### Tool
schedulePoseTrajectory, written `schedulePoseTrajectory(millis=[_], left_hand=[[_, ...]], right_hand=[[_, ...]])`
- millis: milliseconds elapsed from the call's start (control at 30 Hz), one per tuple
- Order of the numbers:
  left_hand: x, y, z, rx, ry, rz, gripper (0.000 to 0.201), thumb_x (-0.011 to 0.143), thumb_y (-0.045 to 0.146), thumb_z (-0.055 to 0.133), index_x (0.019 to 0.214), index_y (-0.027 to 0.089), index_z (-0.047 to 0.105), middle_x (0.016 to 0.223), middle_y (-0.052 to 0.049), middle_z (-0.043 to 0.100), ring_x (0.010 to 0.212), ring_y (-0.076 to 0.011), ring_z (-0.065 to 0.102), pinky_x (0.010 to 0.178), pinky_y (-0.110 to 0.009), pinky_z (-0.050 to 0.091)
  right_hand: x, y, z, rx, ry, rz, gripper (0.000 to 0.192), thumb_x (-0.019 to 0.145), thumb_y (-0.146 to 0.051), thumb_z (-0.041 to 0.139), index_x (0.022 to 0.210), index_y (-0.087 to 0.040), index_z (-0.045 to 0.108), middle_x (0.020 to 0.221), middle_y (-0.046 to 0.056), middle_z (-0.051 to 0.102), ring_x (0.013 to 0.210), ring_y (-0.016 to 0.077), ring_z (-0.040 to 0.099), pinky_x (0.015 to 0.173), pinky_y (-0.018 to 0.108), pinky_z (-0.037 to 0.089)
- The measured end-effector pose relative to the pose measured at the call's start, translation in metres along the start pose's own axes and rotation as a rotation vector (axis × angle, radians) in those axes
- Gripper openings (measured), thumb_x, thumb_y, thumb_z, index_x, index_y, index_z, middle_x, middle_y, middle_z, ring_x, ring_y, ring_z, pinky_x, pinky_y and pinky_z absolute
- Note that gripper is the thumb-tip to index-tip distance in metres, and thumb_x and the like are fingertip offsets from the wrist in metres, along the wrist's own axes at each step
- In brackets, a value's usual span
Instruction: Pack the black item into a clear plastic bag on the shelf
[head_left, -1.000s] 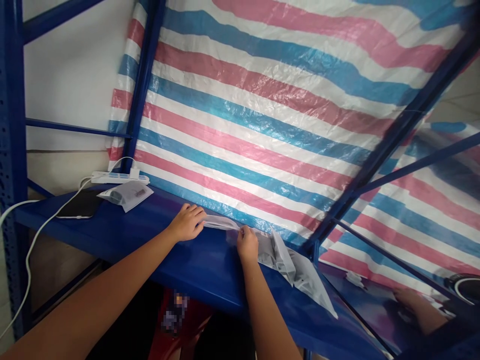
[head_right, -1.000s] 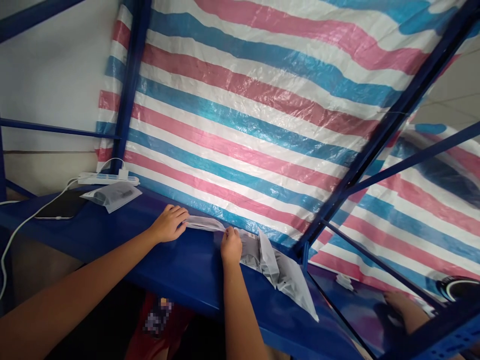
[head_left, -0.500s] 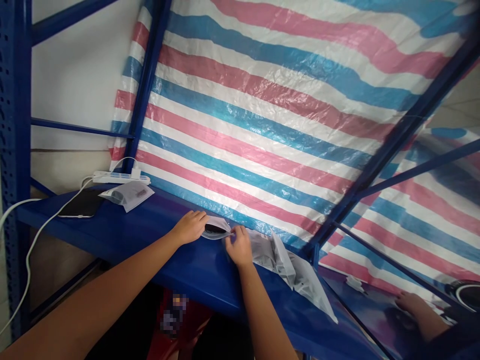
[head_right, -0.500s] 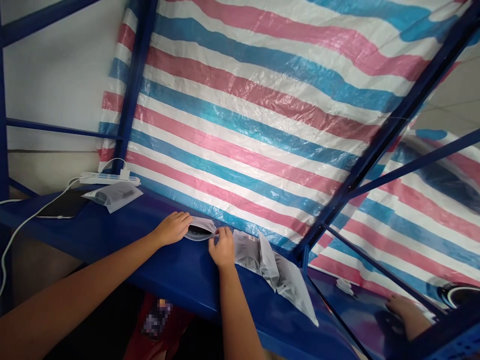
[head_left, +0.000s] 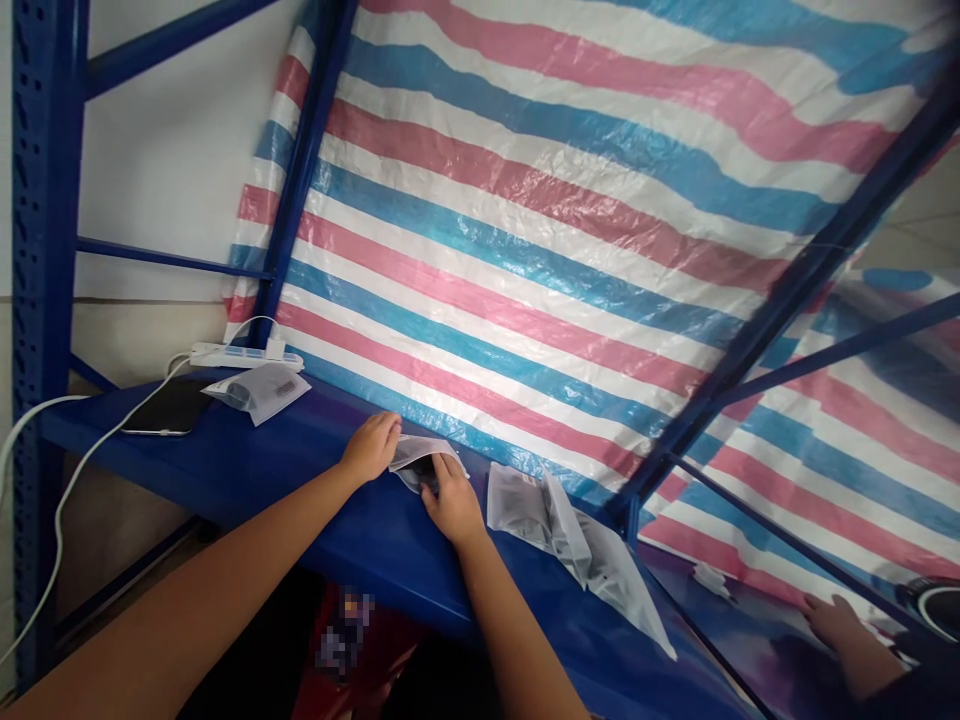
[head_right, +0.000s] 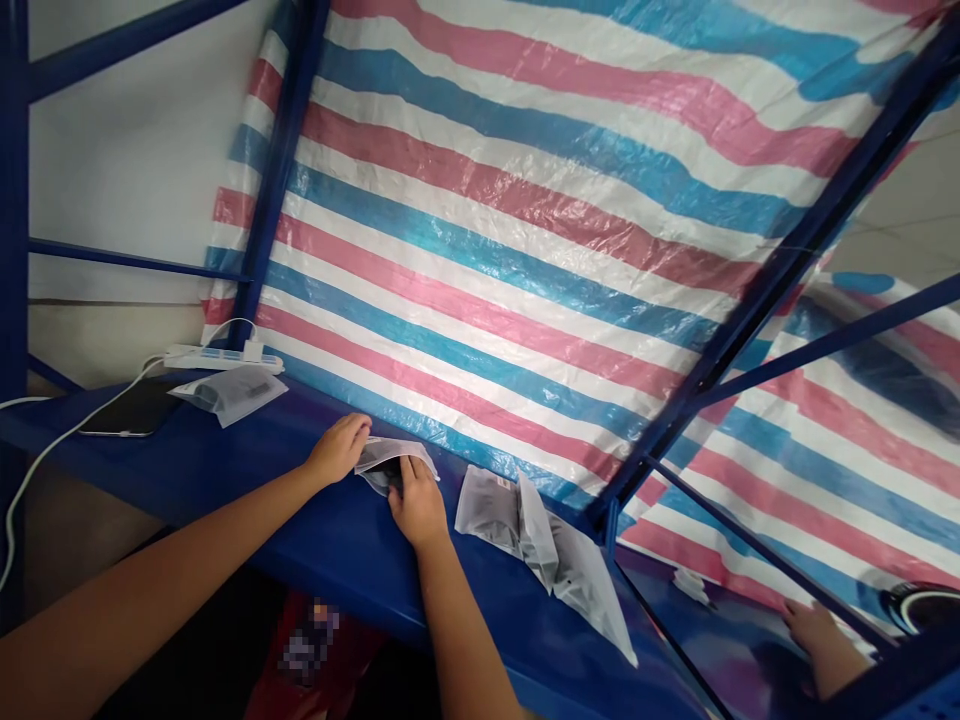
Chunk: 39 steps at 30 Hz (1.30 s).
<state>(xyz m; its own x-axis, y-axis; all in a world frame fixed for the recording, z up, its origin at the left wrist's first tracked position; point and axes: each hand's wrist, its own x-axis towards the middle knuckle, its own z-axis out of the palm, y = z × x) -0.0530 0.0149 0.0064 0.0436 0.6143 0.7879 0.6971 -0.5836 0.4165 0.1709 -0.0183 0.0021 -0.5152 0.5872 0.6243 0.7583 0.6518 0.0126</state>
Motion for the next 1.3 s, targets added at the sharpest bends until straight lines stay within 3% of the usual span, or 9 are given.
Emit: schedulePoseTrajectory(millis=[67, 133, 233, 400, 567, 733, 967, 1300], left_hand=[[0.005, -0.018, 0.009, -0.083, -0.042, -0.233, 0.033, 0.097, 0.021, 0.036, 0.115, 0.017, 0.063, 0.116, -0.013, 0.069, 0.11, -0.0255, 0.062, 0.095, -0.04, 0.047], [0.008, -0.031, 0.015, -0.204, -0.19, -0.308, 0.036, 0.092, 0.019, 0.039, 0.114, 0.02, 0.068, 0.114, -0.009, 0.072, 0.106, -0.0242, 0.065, 0.093, -0.037, 0.049], [0.008, -0.034, 0.017, -0.341, -0.345, -0.274, 0.036, 0.082, 0.016, 0.045, 0.103, 0.022, 0.074, 0.106, -0.004, 0.076, 0.101, -0.0228, 0.067, 0.089, -0.032, 0.05], [0.002, -0.02, 0.011, -0.502, -0.428, -0.219, 0.038, 0.073, 0.017, 0.053, 0.103, 0.02, 0.077, 0.105, -0.004, 0.077, 0.099, -0.0238, 0.068, 0.087, -0.031, 0.051], [-0.002, -0.015, 0.01, -0.534, -0.424, -0.145, 0.046, 0.068, 0.01, 0.053, 0.106, 0.02, 0.077, 0.108, -0.004, 0.076, 0.1, -0.0229, 0.068, 0.09, -0.032, 0.05], [0.001, -0.017, 0.011, -0.461, -0.376, -0.147, 0.038, 0.069, 0.011, 0.052, 0.096, 0.018, 0.079, 0.097, -0.003, 0.078, 0.09, -0.0228, 0.069, 0.084, -0.032, 0.051], [0.004, -0.008, 0.01, -0.623, -0.392, -0.269, 0.029, 0.073, 0.022, 0.056, 0.089, 0.015, 0.079, 0.089, -0.005, 0.078, 0.088, -0.0243, 0.069, 0.083, -0.034, 0.052], [0.004, 0.006, -0.003, -0.836, -0.449, -0.431, 0.029, 0.073, 0.023, 0.064, 0.097, 0.016, 0.078, 0.086, -0.005, 0.074, 0.079, -0.0191, 0.066, 0.07, -0.029, 0.049]], right_hand=[[-0.001, 0.002, 0.001, -0.003, 0.001, 0.008, 0.067, 0.089, -0.021, 0.058, 0.151, -0.014, 0.035, 0.144, 0.019, 0.05, 0.137, 0.0312, 0.044, 0.113, 0.05, 0.044], [0.0, 0.002, 0.0, -0.006, 0.001, 0.008, 0.066, 0.089, -0.022, 0.058, 0.151, -0.013, 0.036, 0.144, 0.019, 0.05, 0.136, 0.0317, 0.044, 0.112, 0.05, 0.044], [0.001, 0.0, -0.001, -0.004, 0.0, 0.004, 0.062, 0.088, -0.023, 0.059, 0.148, -0.016, 0.04, 0.139, 0.018, 0.054, 0.132, 0.0315, 0.047, 0.11, 0.051, 0.045], [0.001, -0.001, -0.005, -0.048, -0.013, 0.0, 0.063, 0.087, -0.023, 0.062, 0.147, -0.016, 0.043, 0.133, 0.018, 0.059, 0.13, 0.0332, 0.049, 0.107, 0.05, 0.047], [-0.001, 0.001, -0.005, -0.088, -0.019, 0.01, 0.045, 0.087, -0.026, 0.061, 0.13, -0.016, 0.06, 0.115, 0.016, 0.069, 0.109, 0.0322, 0.061, 0.099, 0.048, 0.049], [0.0, 0.0, -0.007, -0.069, -0.017, 0.064, 0.025, 0.085, -0.022, 0.057, 0.106, -0.019, 0.071, 0.091, 0.011, 0.073, 0.091, 0.028, 0.066, 0.092, 0.042, 0.052], [0.007, -0.013, -0.023, 0.103, 0.017, -0.021, 0.055, 0.077, -0.017, 0.059, 0.132, -0.023, 0.059, 0.127, 0.011, 0.064, 0.118, 0.0295, 0.056, 0.099, 0.044, 0.049], [0.006, -0.016, -0.028, 0.171, -0.016, -0.056, 0.073, 0.078, -0.016, 0.064, 0.148, -0.025, 0.044, 0.138, 0.011, 0.057, 0.125, 0.0292, 0.054, 0.107, 0.045, 0.046]])
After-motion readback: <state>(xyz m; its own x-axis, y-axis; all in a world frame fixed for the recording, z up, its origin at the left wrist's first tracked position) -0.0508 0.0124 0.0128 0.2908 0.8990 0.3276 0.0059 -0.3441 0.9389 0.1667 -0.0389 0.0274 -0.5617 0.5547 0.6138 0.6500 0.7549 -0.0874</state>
